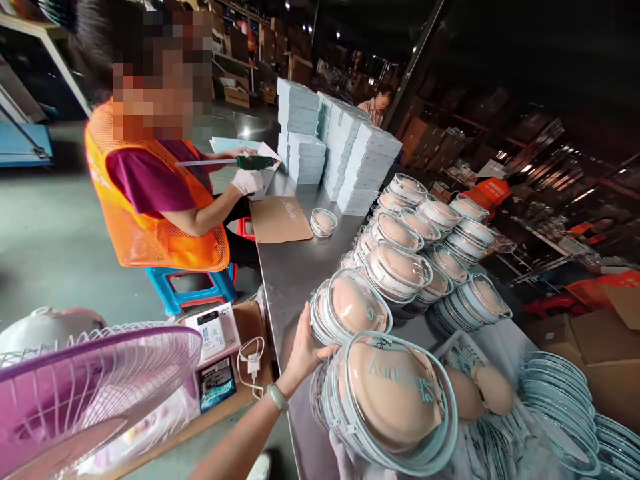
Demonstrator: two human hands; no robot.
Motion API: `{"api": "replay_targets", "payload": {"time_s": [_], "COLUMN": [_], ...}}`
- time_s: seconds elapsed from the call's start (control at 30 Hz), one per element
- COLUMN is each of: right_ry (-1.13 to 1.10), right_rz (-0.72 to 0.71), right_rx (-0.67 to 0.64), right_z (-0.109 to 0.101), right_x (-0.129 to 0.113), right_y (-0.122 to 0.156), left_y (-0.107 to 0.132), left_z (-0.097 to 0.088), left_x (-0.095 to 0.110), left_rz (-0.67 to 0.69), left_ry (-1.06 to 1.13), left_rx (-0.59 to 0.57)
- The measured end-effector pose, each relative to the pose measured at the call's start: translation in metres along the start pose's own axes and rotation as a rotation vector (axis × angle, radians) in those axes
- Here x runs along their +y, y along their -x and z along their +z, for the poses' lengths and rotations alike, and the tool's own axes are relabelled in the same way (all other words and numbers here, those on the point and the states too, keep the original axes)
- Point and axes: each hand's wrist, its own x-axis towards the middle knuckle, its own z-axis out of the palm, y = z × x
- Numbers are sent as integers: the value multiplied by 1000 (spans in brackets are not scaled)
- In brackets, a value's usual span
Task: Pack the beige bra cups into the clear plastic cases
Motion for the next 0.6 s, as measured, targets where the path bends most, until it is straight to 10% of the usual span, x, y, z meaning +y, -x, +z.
{"api": "replay_targets", "payload": {"time_s": [0.6], "right_ry": [-681], "right_rz": [-38], "right_rx": [427], "right_z": [-17], "right_x": [-6], "right_y": [-204], "left_y": [-172], "left_z": [-84], "left_x": [-37], "left_rz": [4], "left_ry": [-128], "left_rx": [37]}}
